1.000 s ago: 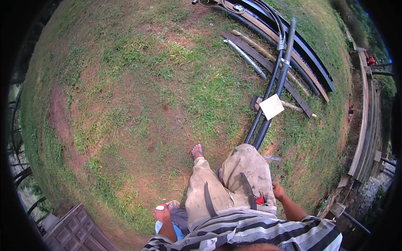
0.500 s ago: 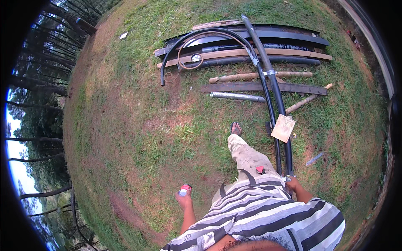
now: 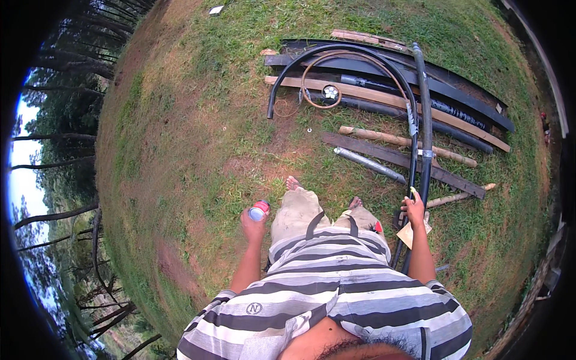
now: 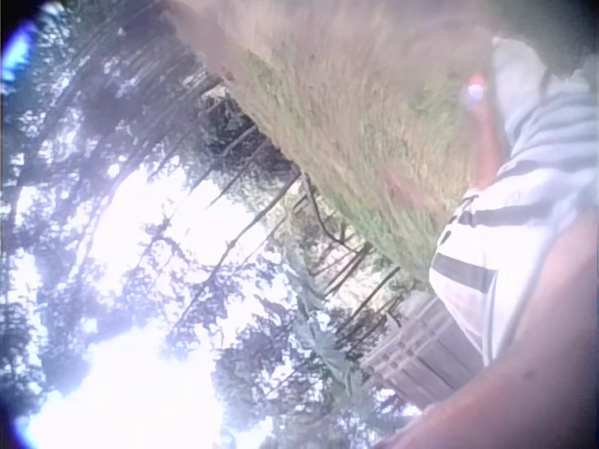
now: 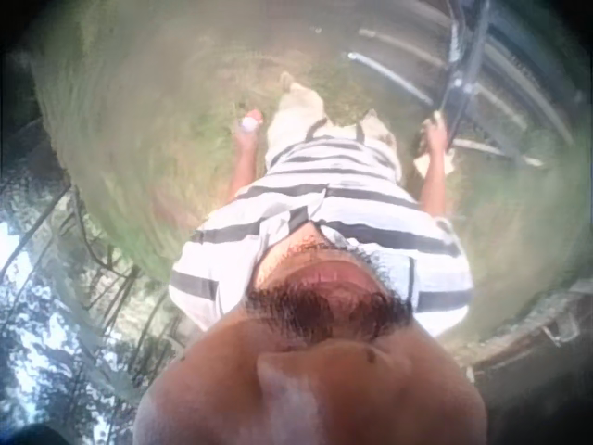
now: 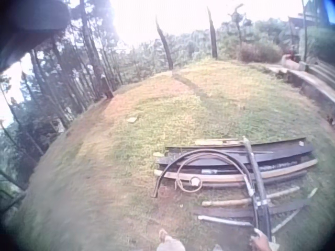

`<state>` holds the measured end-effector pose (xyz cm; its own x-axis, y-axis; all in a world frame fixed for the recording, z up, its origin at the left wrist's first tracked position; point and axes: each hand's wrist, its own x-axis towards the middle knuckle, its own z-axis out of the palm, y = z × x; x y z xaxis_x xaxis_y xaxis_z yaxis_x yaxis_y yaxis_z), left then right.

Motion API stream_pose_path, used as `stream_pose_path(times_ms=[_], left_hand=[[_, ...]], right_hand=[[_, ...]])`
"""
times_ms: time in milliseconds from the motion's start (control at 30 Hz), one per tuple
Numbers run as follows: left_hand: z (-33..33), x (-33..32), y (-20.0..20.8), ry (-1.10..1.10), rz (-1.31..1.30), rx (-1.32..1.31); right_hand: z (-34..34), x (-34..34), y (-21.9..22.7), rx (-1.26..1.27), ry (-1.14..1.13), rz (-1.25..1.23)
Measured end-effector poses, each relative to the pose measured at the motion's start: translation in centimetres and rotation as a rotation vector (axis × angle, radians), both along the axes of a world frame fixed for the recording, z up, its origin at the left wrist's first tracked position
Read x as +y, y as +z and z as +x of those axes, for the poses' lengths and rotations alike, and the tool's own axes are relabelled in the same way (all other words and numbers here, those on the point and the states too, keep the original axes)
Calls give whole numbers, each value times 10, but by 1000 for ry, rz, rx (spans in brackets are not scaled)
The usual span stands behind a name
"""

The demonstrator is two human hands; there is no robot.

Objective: The person applies a yellow sealant from a red can onto the joints of a black pipe using their fingers. They spread the substance around the connection points and then place the can on a nearby wooden plank.

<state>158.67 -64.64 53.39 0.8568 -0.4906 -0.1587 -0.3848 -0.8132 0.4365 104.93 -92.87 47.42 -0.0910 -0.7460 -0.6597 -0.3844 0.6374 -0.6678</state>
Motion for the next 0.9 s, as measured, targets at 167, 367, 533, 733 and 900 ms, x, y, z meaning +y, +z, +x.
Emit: stream_pose_path(times_ms=[167, 367, 533, 733, 900], left_hand=[[97, 35, -63, 196, 139, 132], [282, 69, -115, 455, 472, 381], [452, -31, -51, 413, 403, 153], [626, -253, -28, 146, 208, -37], [654, -452, -61, -144, 214, 15]], right_hand=[[56, -23, -63, 224, 31, 152], [210, -21, -118, 295, 64, 355], [420, -70, -63, 390, 493, 340], [589, -191, -94, 360, 606, 94], [704, -268, -103, 267, 374, 102]])
